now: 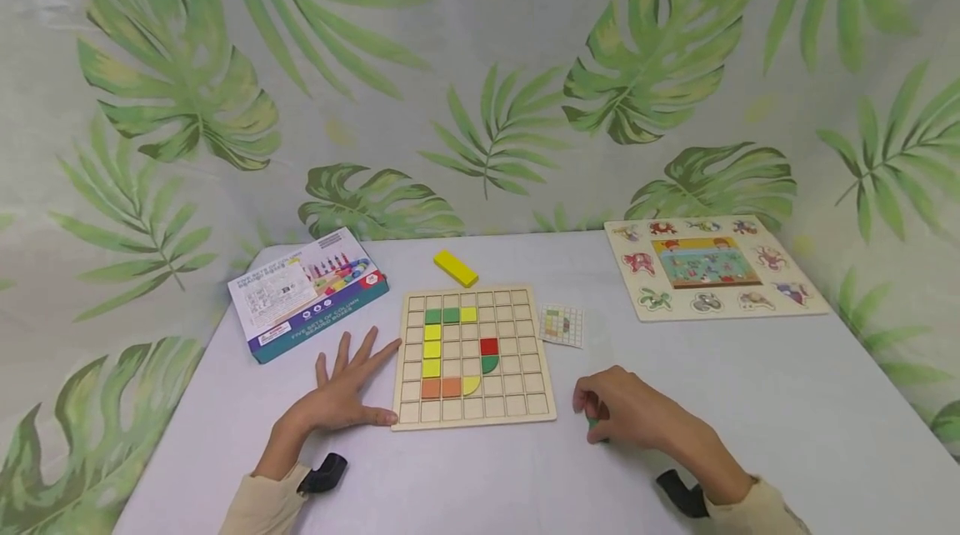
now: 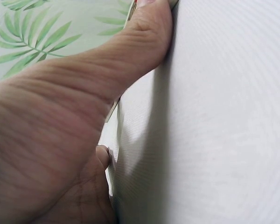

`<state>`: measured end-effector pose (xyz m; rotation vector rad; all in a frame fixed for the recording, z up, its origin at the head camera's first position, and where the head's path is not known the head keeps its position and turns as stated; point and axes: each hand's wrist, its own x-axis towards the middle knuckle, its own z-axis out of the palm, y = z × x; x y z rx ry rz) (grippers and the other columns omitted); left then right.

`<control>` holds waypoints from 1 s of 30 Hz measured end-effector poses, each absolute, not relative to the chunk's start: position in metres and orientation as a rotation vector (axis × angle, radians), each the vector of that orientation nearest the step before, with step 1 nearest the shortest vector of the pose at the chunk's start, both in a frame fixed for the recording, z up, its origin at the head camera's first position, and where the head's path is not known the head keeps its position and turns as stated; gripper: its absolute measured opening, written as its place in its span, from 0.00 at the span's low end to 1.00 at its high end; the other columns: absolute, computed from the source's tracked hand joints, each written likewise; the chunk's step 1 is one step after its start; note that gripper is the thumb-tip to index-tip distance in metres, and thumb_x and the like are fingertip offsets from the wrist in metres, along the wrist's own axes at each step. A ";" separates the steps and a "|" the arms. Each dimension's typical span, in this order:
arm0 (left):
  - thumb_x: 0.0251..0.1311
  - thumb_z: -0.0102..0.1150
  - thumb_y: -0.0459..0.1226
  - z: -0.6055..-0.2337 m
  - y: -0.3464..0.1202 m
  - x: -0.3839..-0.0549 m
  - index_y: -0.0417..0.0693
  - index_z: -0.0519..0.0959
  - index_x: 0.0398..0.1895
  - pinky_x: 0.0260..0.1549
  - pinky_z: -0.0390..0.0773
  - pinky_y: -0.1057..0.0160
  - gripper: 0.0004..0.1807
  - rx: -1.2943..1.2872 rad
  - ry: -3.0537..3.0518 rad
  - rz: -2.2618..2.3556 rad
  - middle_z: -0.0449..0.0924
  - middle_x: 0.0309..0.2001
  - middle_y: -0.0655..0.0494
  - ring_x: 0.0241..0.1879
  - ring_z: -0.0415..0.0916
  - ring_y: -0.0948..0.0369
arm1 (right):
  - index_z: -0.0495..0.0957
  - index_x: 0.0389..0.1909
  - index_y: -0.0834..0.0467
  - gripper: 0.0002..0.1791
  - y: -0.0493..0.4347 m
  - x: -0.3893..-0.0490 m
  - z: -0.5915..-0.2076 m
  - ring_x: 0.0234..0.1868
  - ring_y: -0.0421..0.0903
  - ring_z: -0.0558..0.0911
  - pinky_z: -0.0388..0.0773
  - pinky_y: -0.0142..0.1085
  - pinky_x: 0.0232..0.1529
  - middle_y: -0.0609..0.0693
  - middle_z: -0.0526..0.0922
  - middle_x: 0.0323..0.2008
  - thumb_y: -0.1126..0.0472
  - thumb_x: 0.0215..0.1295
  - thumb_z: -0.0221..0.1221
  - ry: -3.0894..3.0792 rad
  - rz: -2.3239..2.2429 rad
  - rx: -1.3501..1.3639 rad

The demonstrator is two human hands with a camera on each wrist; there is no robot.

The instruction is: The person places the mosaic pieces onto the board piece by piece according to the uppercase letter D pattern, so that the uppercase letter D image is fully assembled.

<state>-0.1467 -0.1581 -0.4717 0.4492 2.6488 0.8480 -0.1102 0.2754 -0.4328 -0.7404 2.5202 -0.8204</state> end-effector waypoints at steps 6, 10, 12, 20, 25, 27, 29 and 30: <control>0.38 0.80 0.56 -0.471 -0.158 -0.145 0.61 0.56 0.79 0.64 0.15 0.26 0.62 0.424 2.642 0.857 0.33 0.82 0.44 0.77 0.15 0.35 | 0.82 0.36 0.54 0.09 0.274 -0.123 -0.427 0.33 0.34 0.82 0.81 0.30 0.35 0.42 0.84 0.32 0.66 0.57 0.70 2.594 -0.904 -0.793; 0.38 0.79 0.57 -0.472 -0.159 -0.145 0.60 0.55 0.79 0.64 0.15 0.27 0.62 0.446 2.654 0.857 0.33 0.82 0.43 0.76 0.15 0.35 | 0.82 0.40 0.59 0.09 0.270 -0.134 -0.422 0.37 0.37 0.85 0.83 0.31 0.39 0.46 0.87 0.36 0.70 0.60 0.67 2.634 -0.955 -0.827; 0.38 0.79 0.57 -0.473 -0.159 -0.146 0.59 0.56 0.79 0.64 0.15 0.27 0.62 0.460 2.662 0.862 0.34 0.82 0.42 0.76 0.15 0.34 | 0.82 0.42 0.60 0.09 0.267 -0.140 -0.421 0.38 0.37 0.85 0.84 0.32 0.41 0.46 0.87 0.37 0.70 0.61 0.66 2.657 -0.975 -0.829; 0.38 0.80 0.56 -0.470 -0.157 -0.148 0.63 0.55 0.79 0.64 0.15 0.27 0.62 0.425 2.647 0.825 0.31 0.82 0.45 0.77 0.14 0.36 | 0.84 0.39 0.56 0.06 0.246 -0.166 -0.424 0.36 0.37 0.85 0.84 0.33 0.42 0.44 0.87 0.36 0.65 0.61 0.68 2.701 -1.050 -0.853; 0.38 0.80 0.56 -0.470 -0.156 -0.148 0.63 0.55 0.79 0.64 0.15 0.26 0.62 0.413 2.649 0.814 0.32 0.82 0.46 0.77 0.15 0.35 | 0.84 0.38 0.55 0.04 0.228 -0.182 -0.427 0.36 0.36 0.84 0.84 0.33 0.41 0.44 0.87 0.35 0.64 0.63 0.67 2.713 -1.034 -0.853; 0.38 0.80 0.56 -0.469 -0.156 -0.147 0.63 0.55 0.79 0.64 0.15 0.27 0.62 0.412 2.649 0.817 0.31 0.82 0.46 0.77 0.14 0.36 | 0.84 0.38 0.56 0.04 0.221 -0.188 -0.428 0.37 0.37 0.84 0.84 0.33 0.41 0.44 0.87 0.35 0.65 0.64 0.66 2.713 -1.053 -0.839; 0.38 0.80 0.55 -0.470 -0.156 -0.147 0.63 0.56 0.79 0.64 0.15 0.27 0.62 0.418 2.649 0.833 0.32 0.82 0.45 0.77 0.14 0.36 | 0.84 0.39 0.58 0.04 0.213 -0.193 -0.429 0.37 0.39 0.83 0.83 0.34 0.41 0.46 0.87 0.35 0.65 0.65 0.65 2.712 -1.078 -0.832; 0.38 0.80 0.56 -0.470 -0.157 -0.147 0.63 0.56 0.79 0.64 0.15 0.27 0.62 0.421 2.650 0.835 0.32 0.82 0.45 0.77 0.15 0.36 | 0.84 0.39 0.58 0.04 0.210 -0.196 -0.429 0.37 0.39 0.83 0.83 0.34 0.40 0.45 0.87 0.35 0.65 0.65 0.65 2.712 -1.088 -0.826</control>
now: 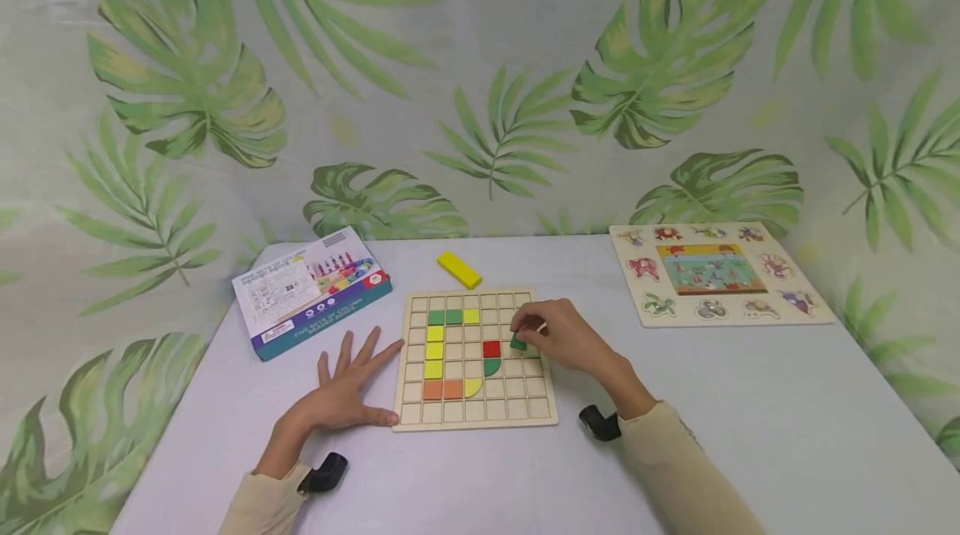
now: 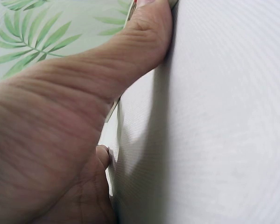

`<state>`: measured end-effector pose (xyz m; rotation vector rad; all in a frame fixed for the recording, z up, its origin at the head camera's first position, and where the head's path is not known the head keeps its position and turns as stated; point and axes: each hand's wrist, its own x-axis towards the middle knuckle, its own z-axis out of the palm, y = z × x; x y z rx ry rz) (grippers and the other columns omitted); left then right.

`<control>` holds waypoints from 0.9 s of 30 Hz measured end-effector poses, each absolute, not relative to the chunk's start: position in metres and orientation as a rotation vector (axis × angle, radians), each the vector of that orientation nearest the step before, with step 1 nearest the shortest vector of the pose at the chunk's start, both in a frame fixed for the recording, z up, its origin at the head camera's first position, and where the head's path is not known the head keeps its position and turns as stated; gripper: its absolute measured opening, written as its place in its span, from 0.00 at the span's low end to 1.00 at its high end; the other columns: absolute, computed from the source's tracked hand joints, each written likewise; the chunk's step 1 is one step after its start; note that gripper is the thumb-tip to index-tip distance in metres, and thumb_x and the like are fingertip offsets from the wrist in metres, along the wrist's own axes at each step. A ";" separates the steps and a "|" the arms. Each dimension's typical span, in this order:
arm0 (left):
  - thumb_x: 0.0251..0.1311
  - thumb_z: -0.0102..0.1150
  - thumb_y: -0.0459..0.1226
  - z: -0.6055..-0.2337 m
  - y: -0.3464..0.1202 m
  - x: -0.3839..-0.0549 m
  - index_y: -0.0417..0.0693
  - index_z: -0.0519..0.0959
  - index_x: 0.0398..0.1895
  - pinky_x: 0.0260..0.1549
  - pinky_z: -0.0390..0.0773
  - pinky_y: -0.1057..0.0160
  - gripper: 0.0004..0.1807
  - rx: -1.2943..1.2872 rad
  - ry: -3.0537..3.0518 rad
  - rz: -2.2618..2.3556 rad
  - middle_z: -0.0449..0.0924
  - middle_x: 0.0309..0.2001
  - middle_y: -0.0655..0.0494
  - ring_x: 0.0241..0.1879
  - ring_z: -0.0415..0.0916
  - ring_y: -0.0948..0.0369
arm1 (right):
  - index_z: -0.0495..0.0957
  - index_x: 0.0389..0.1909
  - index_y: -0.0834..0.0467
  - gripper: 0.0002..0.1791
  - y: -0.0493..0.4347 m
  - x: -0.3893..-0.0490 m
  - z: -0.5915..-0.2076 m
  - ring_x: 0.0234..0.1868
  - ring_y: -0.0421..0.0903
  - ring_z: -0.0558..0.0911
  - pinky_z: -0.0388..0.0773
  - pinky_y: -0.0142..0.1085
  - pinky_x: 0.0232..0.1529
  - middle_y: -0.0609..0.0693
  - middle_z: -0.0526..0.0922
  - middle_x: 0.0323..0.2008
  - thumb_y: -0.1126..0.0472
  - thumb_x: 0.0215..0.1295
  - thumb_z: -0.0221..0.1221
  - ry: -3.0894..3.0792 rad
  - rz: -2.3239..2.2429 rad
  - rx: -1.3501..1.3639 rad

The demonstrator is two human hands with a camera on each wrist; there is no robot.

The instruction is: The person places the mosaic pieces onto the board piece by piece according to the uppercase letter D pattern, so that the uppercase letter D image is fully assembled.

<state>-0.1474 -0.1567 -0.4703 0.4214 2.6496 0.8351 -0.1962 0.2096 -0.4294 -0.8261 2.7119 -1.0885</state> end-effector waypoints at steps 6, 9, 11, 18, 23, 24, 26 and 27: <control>0.38 0.79 0.57 -0.476 -0.158 -0.148 0.63 0.55 0.80 0.64 0.13 0.28 0.63 0.434 2.659 0.824 0.32 0.82 0.45 0.77 0.15 0.35 | 0.84 0.39 0.60 0.04 0.190 -0.212 -0.435 0.36 0.40 0.82 0.82 0.33 0.39 0.46 0.87 0.34 0.66 0.65 0.64 2.706 -1.114 -0.821; 0.37 0.80 0.56 -0.476 -0.157 -0.148 0.65 0.55 0.79 0.64 0.14 0.27 0.62 0.411 2.656 0.817 0.32 0.82 0.47 0.77 0.14 0.36 | 0.84 0.41 0.61 0.05 0.183 -0.219 -0.437 0.36 0.40 0.82 0.82 0.33 0.40 0.46 0.87 0.35 0.66 0.66 0.64 2.696 -1.106 -0.826; 0.36 0.80 0.58 -0.481 -0.158 -0.149 0.67 0.55 0.79 0.64 0.14 0.28 0.63 0.409 2.660 0.815 0.32 0.82 0.48 0.77 0.14 0.37 | 0.83 0.41 0.62 0.05 0.178 -0.223 -0.439 0.36 0.40 0.83 0.82 0.33 0.41 0.48 0.87 0.36 0.66 0.67 0.64 2.681 -1.098 -0.846; 0.36 0.79 0.60 -0.482 -0.160 -0.149 0.66 0.55 0.79 0.64 0.14 0.28 0.64 0.443 2.660 0.847 0.32 0.82 0.46 0.77 0.14 0.36 | 0.84 0.39 0.61 0.04 0.169 -0.232 -0.446 0.36 0.40 0.83 0.81 0.32 0.41 0.48 0.87 0.35 0.67 0.66 0.64 2.651 -1.085 -0.854; 0.37 0.80 0.57 -0.474 -0.156 -0.148 0.64 0.56 0.79 0.64 0.15 0.27 0.62 0.409 2.657 0.815 0.33 0.82 0.46 0.77 0.15 0.36 | 0.84 0.39 0.61 0.03 0.165 -0.235 -0.448 0.36 0.40 0.82 0.81 0.32 0.40 0.47 0.86 0.34 0.68 0.66 0.63 2.669 -1.044 -0.797; 0.38 0.80 0.56 -0.474 -0.156 -0.148 0.65 0.55 0.79 0.64 0.15 0.27 0.62 0.404 2.656 0.811 0.33 0.82 0.46 0.77 0.15 0.36 | 0.84 0.39 0.61 0.04 0.164 -0.235 -0.448 0.36 0.40 0.82 0.80 0.32 0.40 0.47 0.86 0.34 0.69 0.66 0.62 2.676 -1.030 -0.790; 0.38 0.80 0.56 -0.473 -0.156 -0.148 0.65 0.55 0.79 0.64 0.16 0.26 0.62 0.403 2.659 0.808 0.33 0.82 0.46 0.77 0.15 0.36 | 0.84 0.39 0.61 0.04 0.162 -0.235 -0.447 0.36 0.40 0.82 0.80 0.32 0.40 0.47 0.86 0.34 0.69 0.66 0.62 2.692 -0.994 -0.781; 0.38 0.80 0.56 -0.473 -0.156 -0.148 0.65 0.55 0.79 0.64 0.16 0.26 0.62 0.405 2.660 0.809 0.33 0.82 0.46 0.77 0.15 0.36 | 0.84 0.39 0.61 0.04 0.161 -0.235 -0.447 0.35 0.40 0.82 0.80 0.32 0.40 0.47 0.86 0.34 0.69 0.66 0.62 2.699 -0.975 -0.778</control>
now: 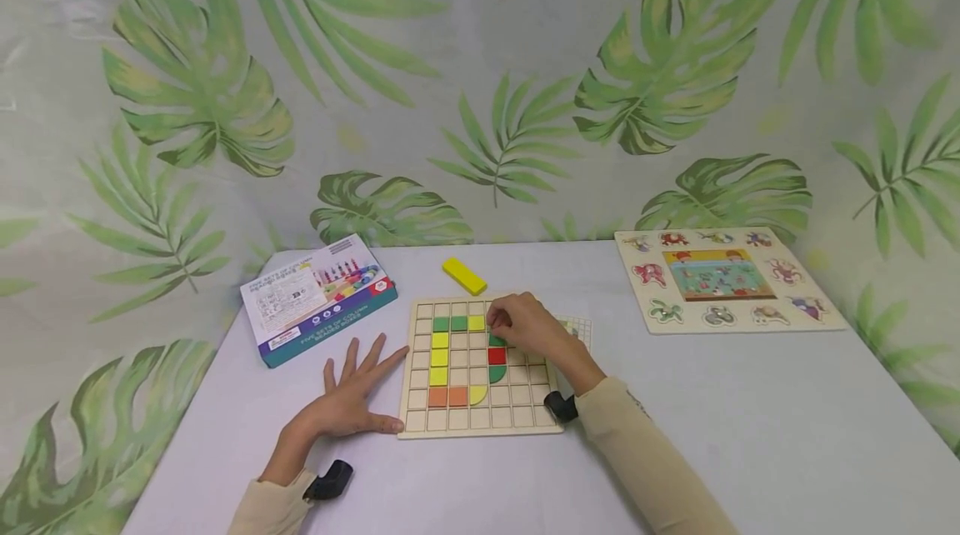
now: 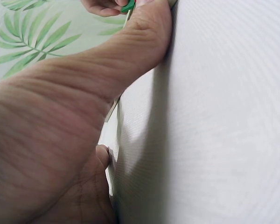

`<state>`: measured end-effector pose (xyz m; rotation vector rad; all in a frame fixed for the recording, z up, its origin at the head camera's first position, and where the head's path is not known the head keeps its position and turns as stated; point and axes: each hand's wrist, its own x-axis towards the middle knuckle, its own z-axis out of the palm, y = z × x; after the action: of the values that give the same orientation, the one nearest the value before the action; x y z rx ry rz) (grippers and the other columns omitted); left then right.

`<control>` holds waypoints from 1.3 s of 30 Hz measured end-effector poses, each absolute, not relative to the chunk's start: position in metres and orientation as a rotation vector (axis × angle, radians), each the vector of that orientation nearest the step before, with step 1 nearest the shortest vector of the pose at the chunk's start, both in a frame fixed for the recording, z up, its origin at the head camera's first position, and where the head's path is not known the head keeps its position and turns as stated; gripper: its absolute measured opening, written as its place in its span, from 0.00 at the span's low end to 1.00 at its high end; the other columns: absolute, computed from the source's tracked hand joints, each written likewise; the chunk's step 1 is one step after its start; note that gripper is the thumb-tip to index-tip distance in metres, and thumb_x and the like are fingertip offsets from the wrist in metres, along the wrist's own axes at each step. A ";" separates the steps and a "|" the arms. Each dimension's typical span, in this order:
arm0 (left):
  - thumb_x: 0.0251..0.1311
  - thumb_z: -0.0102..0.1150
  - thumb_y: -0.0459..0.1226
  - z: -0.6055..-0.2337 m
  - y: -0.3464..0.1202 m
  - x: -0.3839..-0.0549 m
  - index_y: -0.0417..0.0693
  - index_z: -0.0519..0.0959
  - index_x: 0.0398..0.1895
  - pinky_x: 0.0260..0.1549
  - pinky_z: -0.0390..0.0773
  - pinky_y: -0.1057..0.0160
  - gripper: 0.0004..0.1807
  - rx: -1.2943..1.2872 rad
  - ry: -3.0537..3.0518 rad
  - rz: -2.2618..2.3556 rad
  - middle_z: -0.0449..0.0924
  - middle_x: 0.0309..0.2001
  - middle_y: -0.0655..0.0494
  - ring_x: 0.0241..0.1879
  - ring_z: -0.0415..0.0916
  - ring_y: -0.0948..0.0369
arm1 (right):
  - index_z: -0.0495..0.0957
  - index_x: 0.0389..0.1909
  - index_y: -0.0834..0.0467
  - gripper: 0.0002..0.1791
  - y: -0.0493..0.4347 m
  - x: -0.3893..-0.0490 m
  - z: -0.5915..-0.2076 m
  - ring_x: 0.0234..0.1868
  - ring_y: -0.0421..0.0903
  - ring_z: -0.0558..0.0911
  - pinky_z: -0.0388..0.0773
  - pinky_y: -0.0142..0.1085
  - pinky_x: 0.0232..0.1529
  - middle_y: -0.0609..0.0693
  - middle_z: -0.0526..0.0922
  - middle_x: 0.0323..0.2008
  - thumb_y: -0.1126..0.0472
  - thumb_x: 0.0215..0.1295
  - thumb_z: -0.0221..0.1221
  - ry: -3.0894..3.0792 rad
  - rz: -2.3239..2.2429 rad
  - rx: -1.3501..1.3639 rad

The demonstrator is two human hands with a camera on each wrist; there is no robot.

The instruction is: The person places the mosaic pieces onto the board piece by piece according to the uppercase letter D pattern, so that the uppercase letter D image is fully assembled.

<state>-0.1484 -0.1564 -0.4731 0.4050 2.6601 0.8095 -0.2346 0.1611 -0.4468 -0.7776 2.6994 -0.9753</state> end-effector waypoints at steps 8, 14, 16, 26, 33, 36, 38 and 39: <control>0.36 0.79 0.59 -0.480 -0.162 -0.150 0.65 0.55 0.79 0.63 0.14 0.27 0.63 0.454 2.676 0.879 0.34 0.82 0.44 0.77 0.15 0.35 | 0.83 0.39 0.62 0.05 0.155 -0.233 -0.444 0.36 0.42 0.82 0.82 0.35 0.40 0.51 0.86 0.35 0.71 0.64 0.64 2.728 -0.906 -0.768; 0.36 0.79 0.60 -0.478 -0.160 -0.150 0.65 0.55 0.79 0.64 0.14 0.27 0.63 0.447 2.677 0.870 0.34 0.82 0.44 0.77 0.15 0.36 | 0.82 0.39 0.61 0.06 0.154 -0.230 -0.446 0.39 0.44 0.83 0.82 0.37 0.42 0.51 0.86 0.36 0.72 0.62 0.65 2.773 -0.894 -0.754; 0.37 0.79 0.58 -0.477 -0.159 -0.151 0.64 0.56 0.79 0.63 0.14 0.27 0.62 0.445 2.670 0.880 0.34 0.82 0.43 0.77 0.16 0.35 | 0.82 0.39 0.62 0.07 0.154 -0.229 -0.447 0.39 0.45 0.84 0.83 0.37 0.42 0.52 0.87 0.36 0.73 0.61 0.65 2.797 -0.893 -0.754; 0.35 0.79 0.61 -0.487 -0.158 -0.159 0.69 0.53 0.79 0.65 0.13 0.29 0.64 0.429 2.687 0.826 0.32 0.82 0.49 0.77 0.14 0.39 | 0.82 0.39 0.64 0.08 0.154 -0.228 -0.445 0.38 0.45 0.84 0.83 0.37 0.41 0.52 0.86 0.34 0.74 0.59 0.66 2.798 -0.904 -0.704; 0.37 0.80 0.58 -0.477 -0.156 -0.157 0.61 0.57 0.79 0.64 0.15 0.27 0.62 0.460 2.669 0.866 0.35 0.82 0.42 0.77 0.16 0.35 | 0.83 0.40 0.63 0.06 0.158 -0.224 -0.441 0.38 0.46 0.85 0.83 0.38 0.41 0.52 0.87 0.35 0.70 0.63 0.65 2.827 -0.818 -0.784; 0.37 0.79 0.58 -0.475 -0.157 -0.157 0.63 0.56 0.79 0.65 0.15 0.28 0.63 0.451 2.662 0.850 0.34 0.82 0.44 0.77 0.15 0.36 | 0.83 0.42 0.64 0.06 0.162 -0.218 -0.439 0.39 0.47 0.85 0.83 0.39 0.41 0.53 0.88 0.36 0.68 0.66 0.63 2.851 -0.798 -0.780; 0.39 0.78 0.58 -0.475 -0.159 -0.158 0.64 0.55 0.80 0.65 0.15 0.28 0.62 0.441 2.657 0.853 0.33 0.82 0.46 0.77 0.15 0.37 | 0.83 0.44 0.63 0.07 0.165 -0.212 -0.438 0.40 0.47 0.85 0.83 0.39 0.42 0.53 0.88 0.39 0.66 0.69 0.61 2.869 -0.796 -0.745; 0.40 0.78 0.58 -0.474 -0.161 -0.158 0.63 0.55 0.79 0.65 0.16 0.28 0.61 0.444 2.660 0.864 0.34 0.82 0.45 0.77 0.16 0.37 | 0.83 0.46 0.63 0.08 0.167 -0.209 -0.437 0.40 0.47 0.85 0.83 0.40 0.42 0.53 0.88 0.40 0.66 0.70 0.60 2.875 -0.804 -0.725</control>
<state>-0.1579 -0.1610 -0.4744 0.4443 2.6600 0.8636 -0.2094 0.1673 -0.4374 -0.7249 2.8754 -0.8037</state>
